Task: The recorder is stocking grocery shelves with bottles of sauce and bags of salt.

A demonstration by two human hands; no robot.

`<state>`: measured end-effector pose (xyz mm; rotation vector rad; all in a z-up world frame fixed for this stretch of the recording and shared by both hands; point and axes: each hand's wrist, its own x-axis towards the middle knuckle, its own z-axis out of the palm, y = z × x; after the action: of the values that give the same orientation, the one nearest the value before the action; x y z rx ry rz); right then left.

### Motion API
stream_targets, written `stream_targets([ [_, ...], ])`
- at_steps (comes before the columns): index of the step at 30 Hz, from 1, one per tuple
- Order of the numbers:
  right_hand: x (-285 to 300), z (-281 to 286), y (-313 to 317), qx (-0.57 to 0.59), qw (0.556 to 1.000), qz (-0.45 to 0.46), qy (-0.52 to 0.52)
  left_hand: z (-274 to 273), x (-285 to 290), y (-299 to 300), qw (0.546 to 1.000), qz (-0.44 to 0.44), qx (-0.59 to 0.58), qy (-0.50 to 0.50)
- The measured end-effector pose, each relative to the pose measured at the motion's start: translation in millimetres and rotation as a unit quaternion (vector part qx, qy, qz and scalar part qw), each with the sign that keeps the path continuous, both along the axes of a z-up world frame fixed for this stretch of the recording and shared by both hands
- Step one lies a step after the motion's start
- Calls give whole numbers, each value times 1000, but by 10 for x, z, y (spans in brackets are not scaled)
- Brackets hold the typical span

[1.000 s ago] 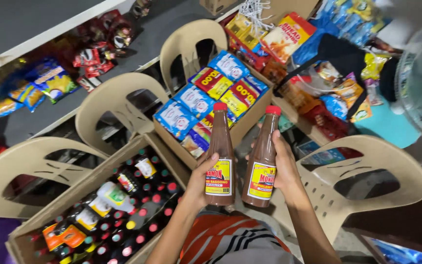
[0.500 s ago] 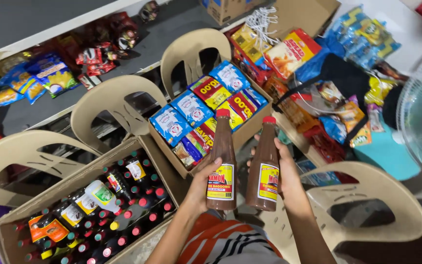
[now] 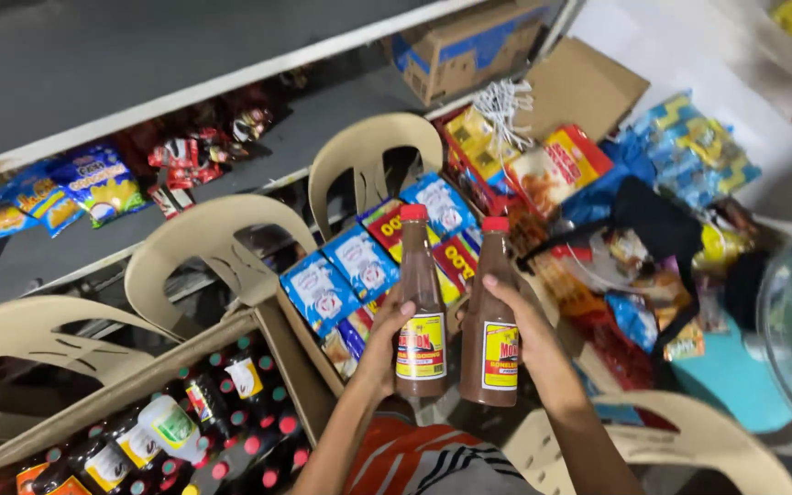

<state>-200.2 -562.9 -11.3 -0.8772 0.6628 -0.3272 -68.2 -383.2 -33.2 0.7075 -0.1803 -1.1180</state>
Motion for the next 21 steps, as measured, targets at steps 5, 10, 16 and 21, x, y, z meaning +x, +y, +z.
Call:
stream_targets([
  [5,468,355,-226,-65,998,-9,-20,332,366,-241,1000,11,12,-8],
  [10,754,668,-446,-123,992,12,-40,462,622,-460,999,28,37,-21],
  [16,1030,875,-805,-168,984,12,-54,456,827,-677,995,63,74,-8],
  [21,1360,1041,-1260,-152,983,57,-83,478,897,-856,977,44,65,197],
])
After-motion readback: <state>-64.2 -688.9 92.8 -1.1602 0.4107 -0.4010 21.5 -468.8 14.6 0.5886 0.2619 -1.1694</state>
